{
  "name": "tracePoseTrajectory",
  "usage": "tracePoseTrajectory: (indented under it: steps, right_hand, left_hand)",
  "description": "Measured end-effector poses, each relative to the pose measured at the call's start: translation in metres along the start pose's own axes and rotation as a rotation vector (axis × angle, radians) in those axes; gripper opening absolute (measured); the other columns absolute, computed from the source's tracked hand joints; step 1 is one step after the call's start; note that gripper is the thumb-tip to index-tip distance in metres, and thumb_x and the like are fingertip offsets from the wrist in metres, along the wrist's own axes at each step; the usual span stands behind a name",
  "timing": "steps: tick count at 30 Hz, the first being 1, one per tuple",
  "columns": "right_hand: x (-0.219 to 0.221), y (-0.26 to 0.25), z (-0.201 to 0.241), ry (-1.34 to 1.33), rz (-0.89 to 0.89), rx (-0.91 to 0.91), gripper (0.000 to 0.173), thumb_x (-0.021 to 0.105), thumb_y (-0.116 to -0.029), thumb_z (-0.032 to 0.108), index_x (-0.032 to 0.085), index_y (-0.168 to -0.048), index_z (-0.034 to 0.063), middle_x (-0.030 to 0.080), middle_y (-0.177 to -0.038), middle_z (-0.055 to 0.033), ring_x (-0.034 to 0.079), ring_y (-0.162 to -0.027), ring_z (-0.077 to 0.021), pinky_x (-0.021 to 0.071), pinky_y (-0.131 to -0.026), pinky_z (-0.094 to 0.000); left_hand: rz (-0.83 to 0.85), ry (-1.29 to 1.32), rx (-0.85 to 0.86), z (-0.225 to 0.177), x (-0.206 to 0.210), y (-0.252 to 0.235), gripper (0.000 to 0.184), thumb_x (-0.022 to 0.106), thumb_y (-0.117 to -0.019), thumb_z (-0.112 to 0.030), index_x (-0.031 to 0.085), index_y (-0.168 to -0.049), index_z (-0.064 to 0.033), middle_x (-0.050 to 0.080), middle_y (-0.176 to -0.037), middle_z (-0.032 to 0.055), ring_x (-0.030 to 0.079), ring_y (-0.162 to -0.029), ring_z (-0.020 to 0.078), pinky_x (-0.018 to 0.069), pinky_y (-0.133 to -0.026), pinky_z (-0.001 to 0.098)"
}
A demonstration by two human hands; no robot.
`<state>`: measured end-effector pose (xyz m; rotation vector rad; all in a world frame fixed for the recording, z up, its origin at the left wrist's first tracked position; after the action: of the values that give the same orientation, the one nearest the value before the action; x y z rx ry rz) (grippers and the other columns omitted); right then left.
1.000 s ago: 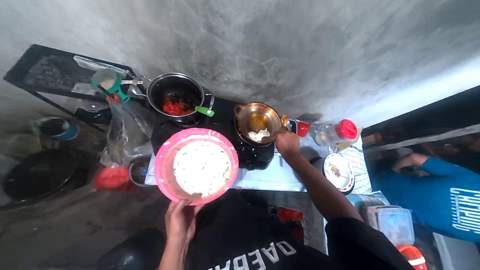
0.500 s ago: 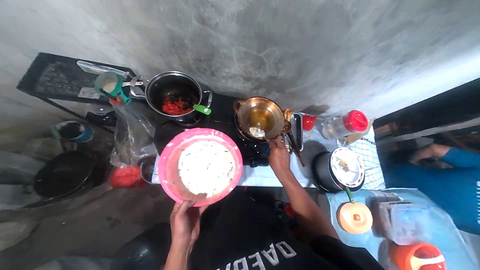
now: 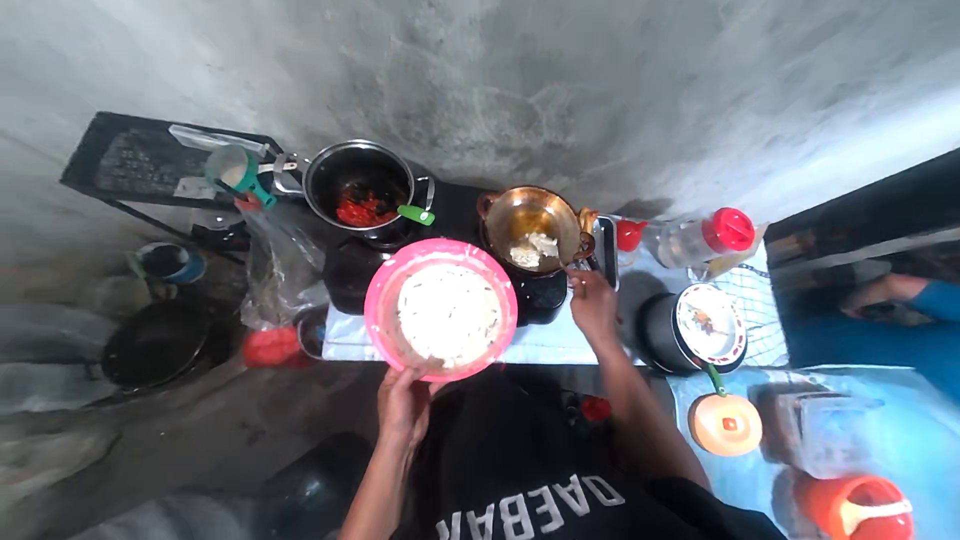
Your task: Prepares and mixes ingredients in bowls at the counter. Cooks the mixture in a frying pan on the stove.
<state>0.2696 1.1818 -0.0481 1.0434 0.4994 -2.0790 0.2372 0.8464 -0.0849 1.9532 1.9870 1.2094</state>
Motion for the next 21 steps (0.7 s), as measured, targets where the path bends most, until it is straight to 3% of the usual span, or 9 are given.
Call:
tracePoseTrajectory:
  steps: [4,5,8,9,12,14,16,21]
  right_hand:
    - [-0.019,0.014,0.006,-0.101,-0.009,-0.203,0.025,0.06,-0.1047,0.019,0.07,-0.124,0.0068,0.071,-0.104,-0.0143,0.066,-0.074,-0.0228,0.0577,-0.067,-0.0434]
    - [-0.019,0.019,0.012,-0.104,0.011,-0.245,0.024,0.063,-0.1034,0.02,0.071,-0.123,0.0085,0.071,-0.102,-0.0121,0.065,-0.072,-0.0202,0.057,-0.065,-0.0412]
    - [-0.009,0.042,0.034,0.038,0.183,-0.454,0.023,0.062,-0.1019,0.019,0.075,-0.12,0.0131,0.072,-0.112,-0.0084,0.072,-0.089,-0.0218,0.0623,-0.077,-0.0459]
    - [-0.002,0.049,0.041,0.131,0.231,-0.581,0.021,0.061,-0.1012,0.017,0.076,-0.116,0.0149,0.073,-0.111,-0.0079,0.073,-0.091,-0.0241,0.0617,-0.076,-0.048]
    - [0.023,0.06,0.055,0.332,0.143,-0.821,0.023,0.06,-0.0979,0.011,0.078,-0.109,0.0184,0.074,-0.107,-0.0034,0.071,-0.093,-0.0242,0.0547,-0.079,-0.0466]
    - [0.039,0.06,0.059,0.357,0.02,-0.768,0.026,0.06,-0.0982,0.008,0.078,-0.113,0.0199,0.075,-0.11,-0.0021,0.07,-0.096,-0.0226,0.0505,-0.087,-0.049]
    - [0.051,0.061,0.059,0.383,0.012,-0.715,0.029,0.06,-0.0975,0.007,0.078,-0.114,0.022,0.074,-0.11,-0.0007,0.069,-0.097,-0.0223,0.0466,-0.091,-0.0522]
    - [0.039,0.065,0.056,0.332,0.305,-0.695,0.021,0.06,-0.0978,0.014,0.079,-0.105,0.0208,0.074,-0.101,-0.0003,0.069,-0.095,-0.0209,0.0436,-0.094,-0.0577]
  left_hand:
    - [0.016,-0.003,-0.028,0.0,0.009,-0.009,0.019,0.046,-0.0989,0.002,0.053,-0.116,0.0011,0.072,-0.093,0.0174,0.074,-0.081,0.0296,0.064,-0.074,0.0482]
    - [0.022,0.001,-0.028,0.0,0.01,-0.011,0.019,0.046,-0.0992,0.003,0.054,-0.116,0.0015,0.072,-0.093,0.0176,0.074,-0.081,0.0299,0.064,-0.074,0.0484]
    - [0.046,-0.011,-0.031,-0.001,0.013,-0.015,0.018,0.048,-0.0988,0.003,0.056,-0.115,0.001,0.073,-0.091,0.0167,0.074,-0.079,0.0294,0.0642,-0.074,0.048]
    - [0.05,-0.013,-0.034,-0.002,0.014,-0.016,0.018,0.048,-0.0987,0.002,0.057,-0.114,0.0005,0.073,-0.091,0.0163,0.074,-0.079,0.029,0.0641,-0.074,0.0477]
    - [0.079,-0.008,-0.043,-0.001,0.015,-0.017,0.018,0.05,-0.0982,0.002,0.057,-0.115,0.0007,0.072,-0.093,0.0174,0.074,-0.081,0.0297,0.0638,-0.075,0.0479]
    - [0.086,-0.012,-0.045,-0.002,0.015,-0.015,0.019,0.051,-0.0974,0.002,0.058,-0.115,0.0012,0.072,-0.094,0.0175,0.074,-0.082,0.0299,0.0638,-0.075,0.0481]
    - [0.102,-0.015,-0.038,-0.002,0.015,-0.014,0.018,0.05,-0.0968,0.004,0.059,-0.113,0.0007,0.072,-0.094,0.0167,0.074,-0.081,0.0289,0.064,-0.075,0.0476]
    - [0.1,-0.017,-0.044,-0.004,0.016,-0.014,0.018,0.051,-0.0971,0.004,0.06,-0.112,0.0004,0.072,-0.093,0.0171,0.074,-0.079,0.0286,0.064,-0.075,0.0471]
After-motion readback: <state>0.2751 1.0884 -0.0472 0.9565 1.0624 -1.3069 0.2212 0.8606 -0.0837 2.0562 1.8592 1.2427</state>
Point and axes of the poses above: each hand's wrist, its own y-axis away from the middle knuckle, its own x-axis out of the palm, z = x × y, the point moved 1 cm from there along -y, towards the middle knuckle
